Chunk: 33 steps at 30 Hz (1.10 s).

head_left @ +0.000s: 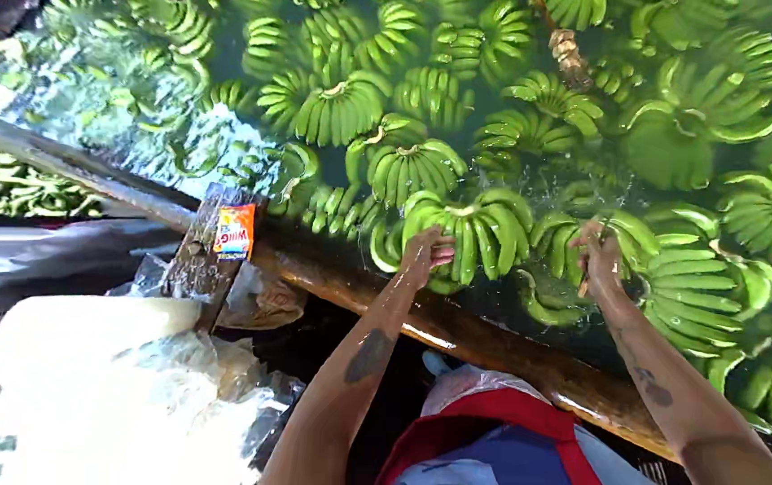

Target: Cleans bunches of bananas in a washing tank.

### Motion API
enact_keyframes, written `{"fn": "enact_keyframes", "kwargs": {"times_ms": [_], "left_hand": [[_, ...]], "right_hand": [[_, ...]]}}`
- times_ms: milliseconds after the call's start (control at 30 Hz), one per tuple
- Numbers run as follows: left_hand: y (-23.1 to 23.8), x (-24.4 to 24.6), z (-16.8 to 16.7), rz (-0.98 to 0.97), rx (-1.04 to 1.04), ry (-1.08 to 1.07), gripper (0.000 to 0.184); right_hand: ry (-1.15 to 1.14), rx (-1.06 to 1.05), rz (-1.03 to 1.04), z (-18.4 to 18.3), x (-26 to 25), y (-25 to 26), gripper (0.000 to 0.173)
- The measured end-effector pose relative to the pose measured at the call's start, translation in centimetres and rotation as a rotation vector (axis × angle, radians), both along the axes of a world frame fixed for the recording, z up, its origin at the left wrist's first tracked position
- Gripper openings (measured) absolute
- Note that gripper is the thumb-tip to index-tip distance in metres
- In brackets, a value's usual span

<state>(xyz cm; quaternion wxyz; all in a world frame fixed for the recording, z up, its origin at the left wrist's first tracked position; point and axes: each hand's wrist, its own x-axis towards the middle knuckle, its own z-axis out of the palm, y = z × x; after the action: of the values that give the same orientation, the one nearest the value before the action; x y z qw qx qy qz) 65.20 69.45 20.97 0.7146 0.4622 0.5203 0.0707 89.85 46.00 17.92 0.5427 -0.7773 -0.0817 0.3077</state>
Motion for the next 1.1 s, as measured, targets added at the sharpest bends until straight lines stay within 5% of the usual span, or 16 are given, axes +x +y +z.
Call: {"fn": "enact_keyframes", "kwargs": {"times_ms": [200,300,433,600,767,900,1000,1100], "left_hand": [[-3.6,-24.0,-2.6,0.09,0.226,0.239,0.043],[-11.7,-38.7,-3.8,0.357,0.283,0.499,0.046],[-27.5,-53.5,-3.4,0.983,0.084,0.593,0.042],[-47.2,-61.3,-5.1,1.687,-0.101,0.58,0.043],[-58.1,-61.7,-12.3,2.213,-0.421,0.45,0.045],[-57.3,-62.5,-19.6,2.361,-0.727,0.571,0.056],[-50.9,-69.6,-19.9,2.23,-0.508,0.574,0.073],[-45.5,-80.2,-19.9,1.952,-0.165,0.536,0.051]], "right_hand": [[-0.081,-0.152,0.627,-2.9,-10.8,9.5,0.045],[-0.093,-0.143,1.037,-1.7,-21.2,13.7,0.036],[0.015,-0.154,1.598,-0.4,-37.3,16.1,0.027],[-0.021,-0.39,2.224,0.9,-58.3,14.9,0.032],[-0.031,-0.442,2.626,-0.9,-79.2,10.2,0.034],[-0.25,-0.354,2.661,-7.2,-93.9,6.5,0.038],[-0.383,-0.471,2.543,-10.7,-103.5,4.5,0.048],[-0.505,-0.452,2.51,-13.7,-112.5,4.8,0.042]]}}
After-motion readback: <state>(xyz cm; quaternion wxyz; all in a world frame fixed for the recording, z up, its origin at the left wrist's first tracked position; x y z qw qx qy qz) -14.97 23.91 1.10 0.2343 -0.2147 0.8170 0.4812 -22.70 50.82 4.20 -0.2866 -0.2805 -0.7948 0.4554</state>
